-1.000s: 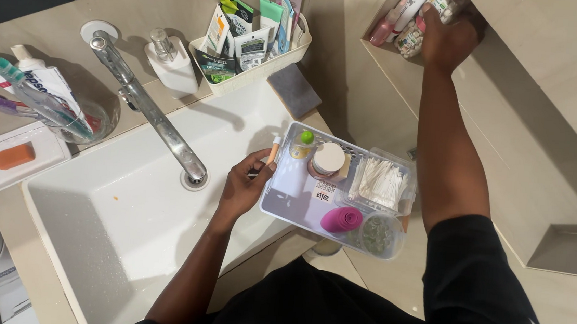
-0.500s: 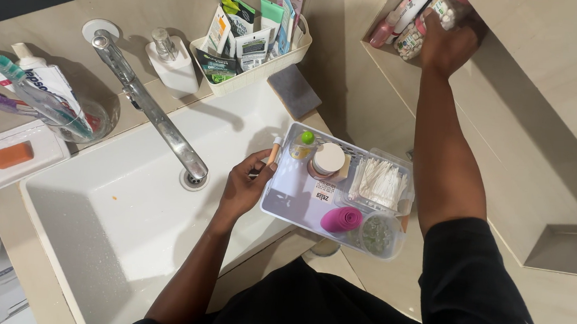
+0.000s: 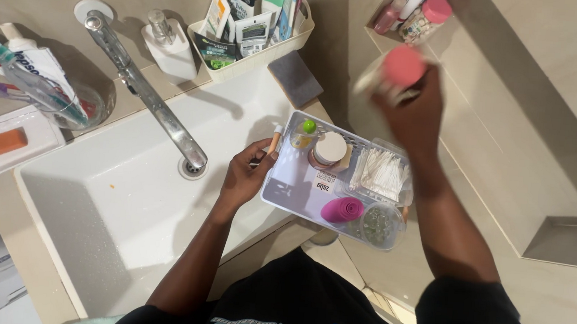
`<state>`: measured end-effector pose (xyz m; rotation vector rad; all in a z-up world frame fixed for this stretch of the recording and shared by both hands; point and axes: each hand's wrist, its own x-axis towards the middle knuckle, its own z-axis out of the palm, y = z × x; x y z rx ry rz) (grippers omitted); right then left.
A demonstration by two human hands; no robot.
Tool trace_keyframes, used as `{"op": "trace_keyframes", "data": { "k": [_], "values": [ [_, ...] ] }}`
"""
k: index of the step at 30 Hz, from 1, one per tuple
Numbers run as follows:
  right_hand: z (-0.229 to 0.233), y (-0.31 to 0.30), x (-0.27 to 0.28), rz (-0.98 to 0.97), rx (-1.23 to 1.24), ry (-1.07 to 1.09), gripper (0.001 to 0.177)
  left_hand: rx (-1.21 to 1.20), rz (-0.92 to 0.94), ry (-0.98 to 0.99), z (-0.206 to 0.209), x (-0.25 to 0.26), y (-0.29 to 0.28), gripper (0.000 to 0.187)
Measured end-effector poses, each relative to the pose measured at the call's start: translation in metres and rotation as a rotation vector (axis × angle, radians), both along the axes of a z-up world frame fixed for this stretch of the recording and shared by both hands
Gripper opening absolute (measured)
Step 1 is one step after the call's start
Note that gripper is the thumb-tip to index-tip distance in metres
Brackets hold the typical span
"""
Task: The person wipes a soap dispenser with a cloth, then gathers various toiletries from a wall shelf into a plastic basket. They rinse the cloth under the tap and wipe the sink and the empty wall shelf. The basket is placed on the toilet tank, and the person continues wiping the shelf area.
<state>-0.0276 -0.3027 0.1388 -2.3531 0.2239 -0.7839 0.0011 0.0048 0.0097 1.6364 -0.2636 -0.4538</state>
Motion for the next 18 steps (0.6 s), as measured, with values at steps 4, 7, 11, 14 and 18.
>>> {"op": "trace_keyframes", "data": {
  "k": [4, 7, 11, 14, 18],
  "values": [
    [0.013, 0.074, -0.032, 0.334, 0.052, 0.134, 0.062, -0.039, 0.006, -0.047, -0.005, 0.0, -0.001, 0.043],
    [0.004, 0.105, -0.037, 0.4, -0.08, 0.345, 0.06, -0.032, 0.011, -0.025, -0.009, -0.001, -0.002, 0.044],
    [-0.034, 0.119, -0.034, 0.481, -0.152, 0.428, 0.062, -0.035, 0.019, -0.064, -0.013, 0.0, -0.003, 0.044],
    [-0.06, 0.115, -0.029, 0.532, -0.146, 0.472, 0.067, -0.04, 0.023, -0.06, -0.012, 0.0, -0.003, 0.044],
    [-0.075, 0.114, -0.018, 0.474, -0.189, 0.697, 0.075, -0.047, 0.013, -0.044, -0.01, 0.001, -0.003, 0.045]
  ]
}}
